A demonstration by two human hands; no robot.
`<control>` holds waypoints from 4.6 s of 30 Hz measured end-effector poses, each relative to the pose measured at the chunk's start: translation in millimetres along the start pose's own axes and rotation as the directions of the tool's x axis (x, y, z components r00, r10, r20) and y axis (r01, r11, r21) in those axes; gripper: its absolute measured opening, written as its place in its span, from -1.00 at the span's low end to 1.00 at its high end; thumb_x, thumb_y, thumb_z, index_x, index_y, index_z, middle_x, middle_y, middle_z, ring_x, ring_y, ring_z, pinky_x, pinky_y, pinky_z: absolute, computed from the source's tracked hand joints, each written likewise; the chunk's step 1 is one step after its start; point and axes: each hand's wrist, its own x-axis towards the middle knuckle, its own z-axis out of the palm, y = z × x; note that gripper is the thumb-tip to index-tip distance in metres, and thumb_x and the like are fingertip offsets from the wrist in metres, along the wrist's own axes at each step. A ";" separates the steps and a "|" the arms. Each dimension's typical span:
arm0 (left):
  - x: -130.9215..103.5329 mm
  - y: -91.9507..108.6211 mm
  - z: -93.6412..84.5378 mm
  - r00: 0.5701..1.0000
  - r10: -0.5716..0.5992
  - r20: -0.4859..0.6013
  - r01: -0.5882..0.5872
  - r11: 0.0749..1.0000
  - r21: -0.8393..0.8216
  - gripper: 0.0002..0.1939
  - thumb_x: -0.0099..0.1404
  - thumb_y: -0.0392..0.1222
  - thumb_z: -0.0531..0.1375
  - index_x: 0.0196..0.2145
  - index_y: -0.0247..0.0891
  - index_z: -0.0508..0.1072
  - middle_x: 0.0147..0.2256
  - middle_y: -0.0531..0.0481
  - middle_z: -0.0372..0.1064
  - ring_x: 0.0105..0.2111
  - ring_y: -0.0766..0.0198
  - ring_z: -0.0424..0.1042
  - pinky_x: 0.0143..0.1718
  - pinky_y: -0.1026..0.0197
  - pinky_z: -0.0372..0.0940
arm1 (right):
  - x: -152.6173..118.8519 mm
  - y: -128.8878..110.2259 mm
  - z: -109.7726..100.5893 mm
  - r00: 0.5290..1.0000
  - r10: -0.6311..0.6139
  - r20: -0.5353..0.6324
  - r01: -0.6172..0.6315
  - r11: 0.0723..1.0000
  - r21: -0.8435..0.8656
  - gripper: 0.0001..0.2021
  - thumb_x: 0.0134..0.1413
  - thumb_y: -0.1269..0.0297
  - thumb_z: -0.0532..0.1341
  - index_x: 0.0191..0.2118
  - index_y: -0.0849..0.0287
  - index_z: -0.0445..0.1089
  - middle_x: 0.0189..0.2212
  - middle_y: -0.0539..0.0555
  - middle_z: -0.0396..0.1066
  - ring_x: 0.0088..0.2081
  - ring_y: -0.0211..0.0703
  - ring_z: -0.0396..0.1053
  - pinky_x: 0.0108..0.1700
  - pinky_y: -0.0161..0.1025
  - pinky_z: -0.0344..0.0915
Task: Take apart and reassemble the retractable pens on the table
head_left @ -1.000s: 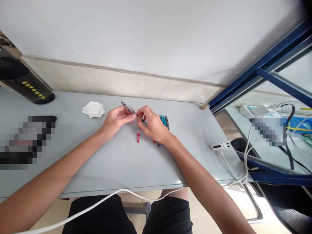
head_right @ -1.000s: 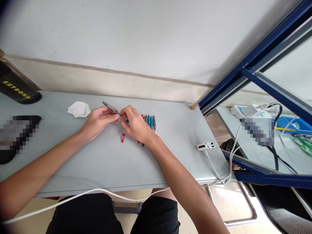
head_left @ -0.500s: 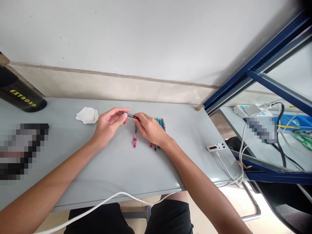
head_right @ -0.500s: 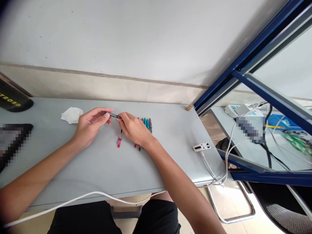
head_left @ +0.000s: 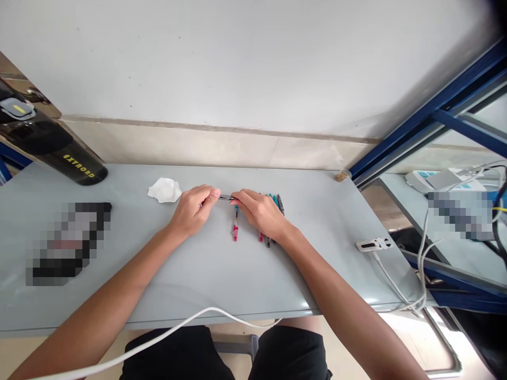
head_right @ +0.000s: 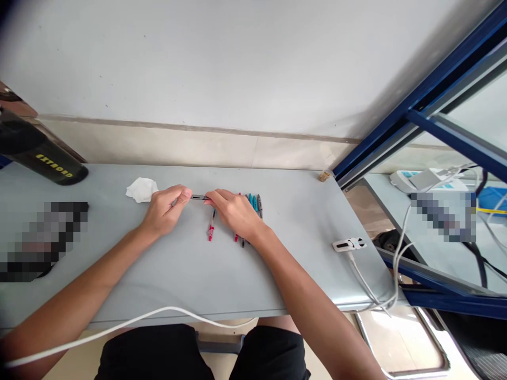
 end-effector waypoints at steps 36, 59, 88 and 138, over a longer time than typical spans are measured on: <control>-1.7 4.4 10.5 0.981 -0.192 0.038 0.195 0.969 -0.148 -0.34 0.64 0.26 0.02 -0.55 -0.19 0.22 -0.56 0.04 0.21 -0.51 0.27 0.17 -0.39 0.13 0.12 | 1.7 16.6 -5.4 1.000 -0.021 -0.012 0.022 0.999 0.037 -0.68 0.67 0.15 -0.03 0.10 0.08 0.44 -0.19 0.15 0.49 -0.18 0.00 0.37 -0.11 -0.09 0.30; -1.5 6.1 8.6 0.986 -0.167 0.016 0.167 0.981 -0.097 -0.44 0.62 0.23 0.07 -0.44 -0.19 0.36 -0.48 0.06 0.35 -0.49 0.30 0.23 -0.39 0.17 0.14 | 2.0 9.1 -7.1 1.000 0.004 -0.006 -0.003 0.995 0.101 -0.70 0.66 0.12 -0.02 0.04 0.07 0.43 -0.19 0.13 0.46 -0.24 -0.06 0.37 -0.17 -0.13 0.28; 13.2 -5.8 -3.1 0.863 -0.449 -0.232 0.290 0.816 -0.500 -0.29 0.48 0.15 0.23 -0.58 -0.18 -0.12 -0.64 0.12 -0.19 -0.60 0.36 0.12 -0.47 0.14 0.11 | 2.5 21.8 -12.7 0.983 0.059 -0.177 -0.062 0.998 -0.014 -0.73 0.65 0.15 -0.03 0.04 0.05 0.39 -0.14 0.18 0.51 -0.20 0.03 0.36 -0.09 -0.04 0.28; 2.8 -4.8 13.8 0.987 -0.161 -0.016 0.149 0.940 -0.307 -0.74 0.38 0.07 0.43 -0.13 -0.13 0.66 -0.18 -0.03 0.61 -0.18 0.15 0.55 -0.14 0.12 0.38 | 0.2 18.8 -2.2 0.994 0.038 -0.105 -0.030 0.997 0.077 -0.83 0.59 0.17 0.14 -0.06 0.07 0.44 -0.22 0.13 0.50 -0.23 -0.03 0.37 -0.10 -0.09 0.33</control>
